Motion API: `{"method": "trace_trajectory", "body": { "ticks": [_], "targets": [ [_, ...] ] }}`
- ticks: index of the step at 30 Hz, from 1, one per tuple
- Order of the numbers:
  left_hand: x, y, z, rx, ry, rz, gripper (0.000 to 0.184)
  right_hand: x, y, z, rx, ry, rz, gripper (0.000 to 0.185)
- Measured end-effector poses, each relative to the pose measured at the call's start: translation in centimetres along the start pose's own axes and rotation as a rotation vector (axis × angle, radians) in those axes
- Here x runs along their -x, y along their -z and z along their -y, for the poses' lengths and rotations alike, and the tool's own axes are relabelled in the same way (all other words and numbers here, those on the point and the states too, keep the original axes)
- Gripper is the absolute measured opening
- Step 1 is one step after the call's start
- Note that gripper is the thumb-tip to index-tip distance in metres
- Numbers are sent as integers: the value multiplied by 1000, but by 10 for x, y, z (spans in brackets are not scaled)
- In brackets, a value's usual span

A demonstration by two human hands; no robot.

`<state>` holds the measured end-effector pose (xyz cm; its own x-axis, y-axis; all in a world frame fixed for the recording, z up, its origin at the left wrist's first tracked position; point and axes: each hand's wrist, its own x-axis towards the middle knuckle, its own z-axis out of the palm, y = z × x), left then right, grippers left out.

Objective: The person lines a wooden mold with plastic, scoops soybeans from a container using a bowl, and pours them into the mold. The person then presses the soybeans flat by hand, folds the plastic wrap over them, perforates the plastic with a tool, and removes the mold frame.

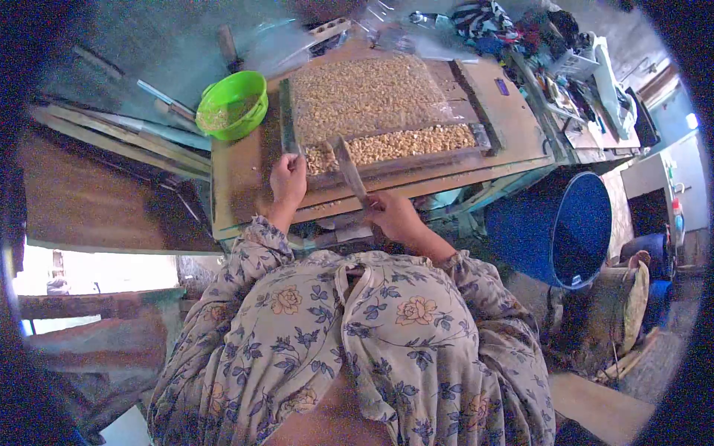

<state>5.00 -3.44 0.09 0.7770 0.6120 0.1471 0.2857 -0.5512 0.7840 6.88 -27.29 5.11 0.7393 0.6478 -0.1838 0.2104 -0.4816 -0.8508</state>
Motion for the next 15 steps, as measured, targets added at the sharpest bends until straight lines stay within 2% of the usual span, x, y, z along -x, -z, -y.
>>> {"method": "trace_trajectory", "body": {
  "ticks": [2,4,5,6,8,9,10,11,13,14,15],
  "targets": [
    [2,-7,3,2,-89,40,28,6,19,1,-81,-80,-38,22],
    [12,-13,-2,-246,-357,-219,36,11,47,-7,-304,-25,-200,17],
    [11,-13,2,-242,-351,-99,52,14,69,-9,-299,-52,-257,15],
    [12,-14,1,-225,-366,-82,52,16,93,-14,-293,-81,-316,13],
    [15,-16,-7,-412,-273,-16,58,16,137,-41,-265,-55,-530,10],
    [16,-17,-10,-400,-291,-5,58,13,158,-56,-179,-89,-613,10],
    [18,-16,-13,-512,-283,14,60,9,177,-72,-92,-121,-689,10],
    [19,-16,-17,-626,-273,29,61,4,193,-93,-88,-124,-703,10],
    [23,-14,-30,-694,-278,51,61,-9,214,-130,263,-268,-728,14],
    [24,-14,-35,-770,-271,70,61,-17,220,-144,261,-266,-731,14],
    [25,-17,-38,-813,-242,90,62,-25,225,-154,450,-289,-685,17]
  ]
}}
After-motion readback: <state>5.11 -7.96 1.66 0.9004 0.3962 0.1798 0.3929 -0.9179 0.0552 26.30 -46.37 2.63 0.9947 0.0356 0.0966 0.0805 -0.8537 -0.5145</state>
